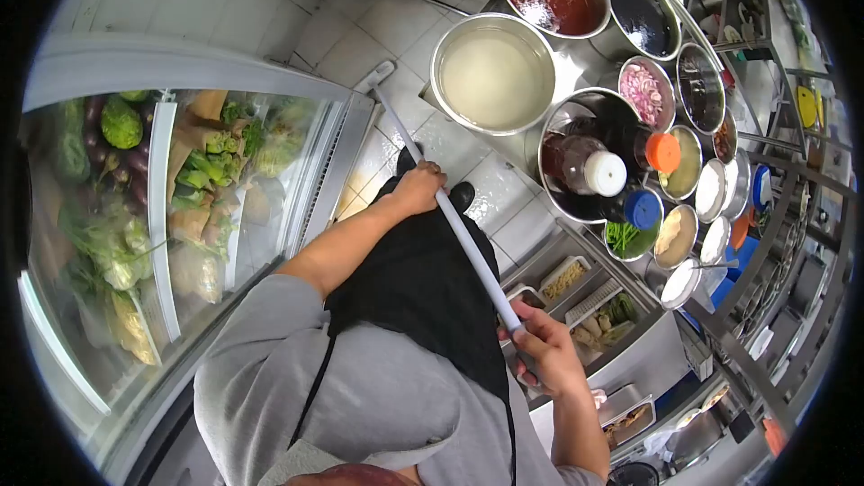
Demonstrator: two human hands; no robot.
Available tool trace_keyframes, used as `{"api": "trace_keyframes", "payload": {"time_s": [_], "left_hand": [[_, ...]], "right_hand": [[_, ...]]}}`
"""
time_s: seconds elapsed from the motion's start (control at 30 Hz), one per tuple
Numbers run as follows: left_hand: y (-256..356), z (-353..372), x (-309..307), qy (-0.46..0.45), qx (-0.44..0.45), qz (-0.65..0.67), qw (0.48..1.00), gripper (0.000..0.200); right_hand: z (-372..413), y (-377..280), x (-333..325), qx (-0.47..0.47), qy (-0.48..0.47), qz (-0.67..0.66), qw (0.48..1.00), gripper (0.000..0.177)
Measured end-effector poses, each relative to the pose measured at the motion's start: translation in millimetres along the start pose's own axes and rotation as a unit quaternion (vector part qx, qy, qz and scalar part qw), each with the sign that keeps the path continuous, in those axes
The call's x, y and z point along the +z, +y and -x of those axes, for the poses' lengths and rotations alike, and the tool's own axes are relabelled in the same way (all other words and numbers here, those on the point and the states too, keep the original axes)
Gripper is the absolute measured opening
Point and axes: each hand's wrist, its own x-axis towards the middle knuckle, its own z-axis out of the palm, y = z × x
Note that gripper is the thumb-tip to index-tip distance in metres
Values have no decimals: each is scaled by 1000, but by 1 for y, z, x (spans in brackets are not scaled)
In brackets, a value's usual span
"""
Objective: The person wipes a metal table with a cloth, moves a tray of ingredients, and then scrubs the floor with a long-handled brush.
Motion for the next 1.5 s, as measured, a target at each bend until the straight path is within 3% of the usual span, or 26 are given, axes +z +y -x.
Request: {"api": "trace_keyframes", "payload": {"time_s": [0.1,0.13,0.17,0.2,0.23,0.3,0.37,0.4,0.43,0.5,0.53,0.6,0.67,0.77,0.83,0.9,0.93,1.03,1.1,1.13,1.23,1.37,1.43,1.5], "left_hand": [[-71,-13,23,3,11,-33,999,16],[-83,-25,-6,-69,3,-111,991,13],[-109,-35,-17,-27,-44,-52,997,14],[-135,-51,-31,-75,-10,-151,986,18],[-175,-66,-15,-61,-28,-188,980,17],[-191,-77,-23,-10,4,-223,975,18],[-160,-81,-27,-104,-10,-201,974,20],[-149,-79,-9,-157,8,-122,980,21],[-125,-69,16,-132,27,-175,975,22],[-54,-51,-1,-185,47,-93,977,25],[-42,-39,25,-155,51,-90,983,29],[-30,-30,21,-169,20,-44,984,27],[-46,-35,11,-179,-2,-76,981,23],[-129,-60,4,-165,-26,-209,963,22],[-184,-82,-17,-144,-37,-152,977,21],[-206,-90,-29,-71,-12,-180,981,19],[-212,-93,-34,-32,1,-197,980,18],[-159,-87,-17,-140,-7,-137,981,17],[-94,-67,-9,-130,22,-175,976,18],[-66,-60,-6,-151,31,-135,979,19],[-36,-44,7,-140,26,-64,988,21],[-81,-40,8,-132,-54,-48,989,21],[-139,-57,17,-152,-97,-164,970,21],[-182,-66,-11,-125,-129,-108,978,20]], "right_hand": [[-45,-4,26,23,20,25,999,47],[-70,-6,39,14,20,30,999,46],[-96,-9,49,4,20,36,999,46],[-127,-10,57,-15,7,31,999,46],[-157,-8,64,-31,-6,23,999,47],[-171,-8,67,-36,-10,22,999,47],[-159,-4,53,-27,2,32,999,48],[-144,13,33,-33,-7,-24,999,51],[-119,22,17,-14,8,-38,999,54],[-68,34,-6,8,36,-80,996,54],[-51,37,-11,17,49,-108,993,51],[-43,33,-8,34,76,-74,994,50],[-58,23,5,37,83,-50,995,47],[-128,-7,45,31,60,20,998,46],[-172,-32,65,1,30,32,999,46],[-183,-39,71,-21,14,37,999,47],[-183,-38,69,-28,13,45,999,47],[-147,-19,42,-16,35,33,999,49],[-99,1,9,10,59,14,998,48],[-79,8,-5,22,67,-8,997,46],[-48,2,-18,28,113,39,992,43],[-101,-13,-9,18,73,126,989,42],[-154,-17,14,-1,59,142,988,42],[-206,-20,40,-23,24,110,993,42]]}}
